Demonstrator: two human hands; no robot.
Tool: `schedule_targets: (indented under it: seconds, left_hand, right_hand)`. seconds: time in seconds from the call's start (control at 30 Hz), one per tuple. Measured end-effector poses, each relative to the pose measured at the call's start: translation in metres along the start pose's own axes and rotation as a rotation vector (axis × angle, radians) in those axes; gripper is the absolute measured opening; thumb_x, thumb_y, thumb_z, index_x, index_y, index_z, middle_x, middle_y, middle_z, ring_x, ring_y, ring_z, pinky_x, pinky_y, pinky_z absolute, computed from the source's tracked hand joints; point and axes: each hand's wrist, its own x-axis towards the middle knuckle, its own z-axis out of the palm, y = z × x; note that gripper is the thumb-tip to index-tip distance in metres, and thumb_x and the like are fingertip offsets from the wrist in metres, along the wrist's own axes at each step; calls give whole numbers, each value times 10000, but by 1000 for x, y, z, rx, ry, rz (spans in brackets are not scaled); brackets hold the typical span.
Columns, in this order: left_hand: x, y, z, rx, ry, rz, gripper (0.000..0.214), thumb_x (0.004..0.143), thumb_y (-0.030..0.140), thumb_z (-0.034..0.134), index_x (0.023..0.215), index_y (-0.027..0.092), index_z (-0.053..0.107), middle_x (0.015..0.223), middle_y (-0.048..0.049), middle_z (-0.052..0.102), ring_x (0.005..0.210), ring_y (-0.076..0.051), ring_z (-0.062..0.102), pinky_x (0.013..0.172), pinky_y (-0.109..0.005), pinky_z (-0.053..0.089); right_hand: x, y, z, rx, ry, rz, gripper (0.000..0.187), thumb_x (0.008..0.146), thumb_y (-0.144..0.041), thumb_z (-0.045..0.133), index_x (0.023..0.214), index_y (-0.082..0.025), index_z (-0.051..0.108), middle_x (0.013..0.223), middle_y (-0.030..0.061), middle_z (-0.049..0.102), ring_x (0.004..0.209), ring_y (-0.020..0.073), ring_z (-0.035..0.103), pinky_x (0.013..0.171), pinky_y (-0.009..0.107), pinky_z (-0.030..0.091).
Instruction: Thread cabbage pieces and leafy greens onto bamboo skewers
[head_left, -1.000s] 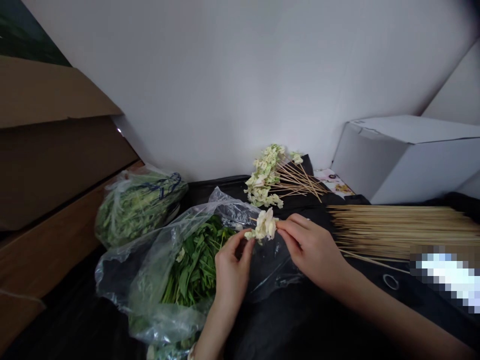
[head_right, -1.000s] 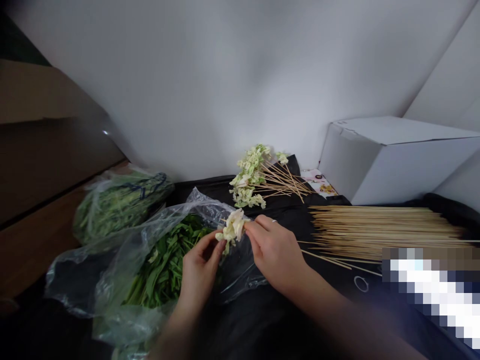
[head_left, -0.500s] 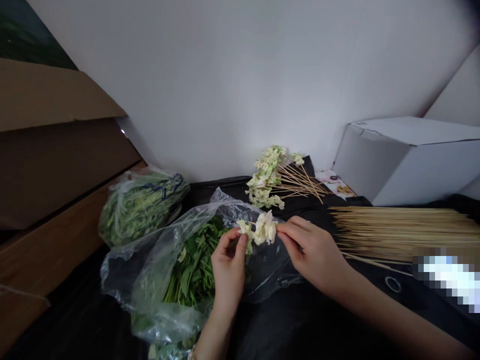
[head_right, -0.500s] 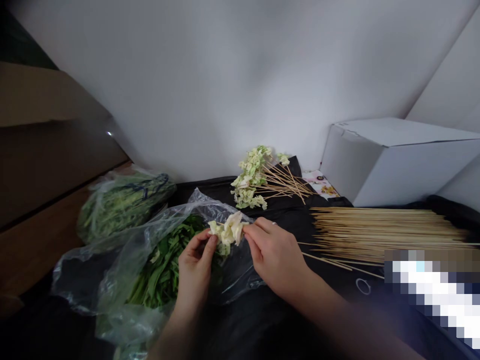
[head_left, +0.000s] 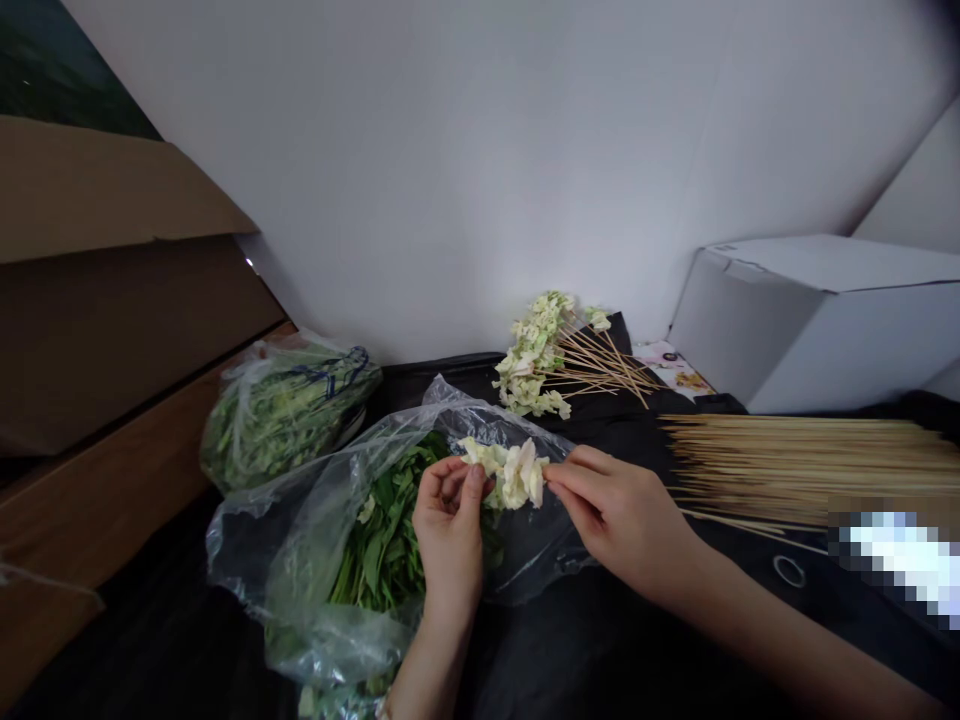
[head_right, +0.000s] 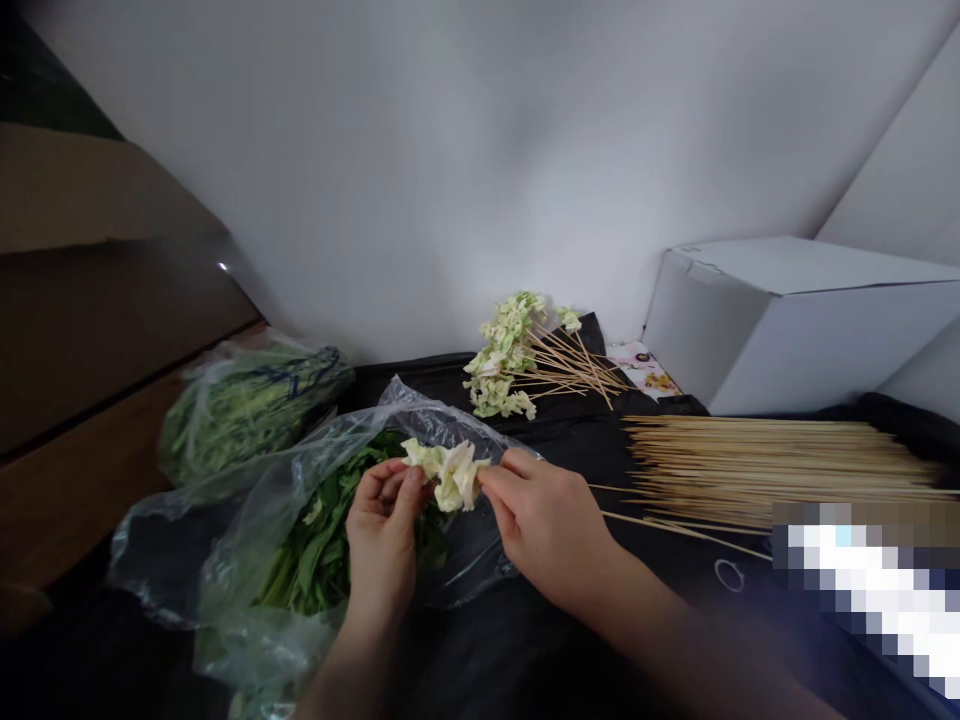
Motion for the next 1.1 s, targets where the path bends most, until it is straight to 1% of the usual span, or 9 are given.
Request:
schedule_targets:
  seconds: [0.07, 0.13, 0.33, 0.4, 0.53, 0.67, 0.73, 0.93, 1.1]
  left_hand:
    - [0, 0, 0, -18, -8, -21, 340, 736, 353, 780, 998, 180, 650, 821, -3, 703, 739, -121, 674, 749, -244, 552]
    - [1, -1, 0, -18, -17, -36, 378, 730, 354, 785, 1041, 174, 668, 858, -19, 717, 768, -130, 685, 787, -263, 552]
    - [3, -7, -1, -26, 19, -38, 417, 655, 318, 839, 1020, 176, 698, 882, -21, 730, 833, -144, 686, 832, -275, 538]
    - [3, -9, -1, -36, 13, -42, 437, 635, 304, 851, 1022, 175, 696, 884, -23, 735, 839, -153, 687, 831, -283, 537]
    - [2, -9, -1, -45, -28, -33, 385, 662, 333, 834, 978, 168, 689, 872, -32, 736, 813, -162, 690, 810, -296, 539]
    - [3, -9, -3, -34, 8, 2, 338, 682, 351, 823, 924, 171, 670, 831, -8, 705, 786, -138, 668, 791, -268, 525]
    - [3, -10, -3, -34, 17, 5, 336, 684, 356, 821, 918, 171, 664, 840, -7, 693, 794, -139, 663, 796, -271, 523]
    - [1, -7, -1, -24, -12, -1, 308, 684, 343, 818, 902, 177, 676, 843, -11, 710, 808, -153, 671, 800, -279, 526]
    - [0, -6, 0, -19, -27, 26, 285, 671, 326, 827, 880, 188, 691, 826, -7, 721, 797, -153, 674, 777, -269, 530]
  right_hand:
    - [0, 0, 1, -6, -7, 4, 227, 926, -148, 471, 854, -212, 677, 835, 19, 617, 744, 138, 599, 676, 256, 430]
    - [0, 0, 2, -12, -11, 11, 231, 928, -153, 468, 842, -210, 674, 837, 20, 617, 745, 138, 600, 680, 259, 431]
    - [0, 1, 2, -40, -24, 27, 237, 928, -155, 457, 865, -211, 679, 859, 32, 623, 774, 150, 608, 701, 272, 438]
    - [-1, 1, 3, -39, -17, 24, 240, 927, -153, 455, 866, -213, 679, 862, 32, 625, 777, 149, 608, 708, 272, 440]
    - [-1, 2, 3, -31, -13, 23, 230, 924, -153, 461, 851, -215, 670, 859, 25, 620, 774, 147, 607, 705, 268, 440]
    - [-1, 1, 1, -34, -13, 31, 218, 920, -142, 467, 864, -212, 666, 857, 23, 615, 773, 148, 606, 710, 272, 437]
    - [-1, 0, 0, -29, -11, 30, 221, 921, -138, 465, 856, -209, 664, 858, 24, 616, 772, 149, 606, 712, 273, 438]
    - [-1, 1, 3, -27, -14, 31, 228, 928, -149, 463, 855, -209, 670, 843, 23, 616, 759, 145, 605, 697, 268, 438]
    - [-2, 2, 4, -16, -11, 24, 242, 930, -138, 452, 859, -205, 673, 831, 27, 613, 751, 144, 597, 703, 272, 437]
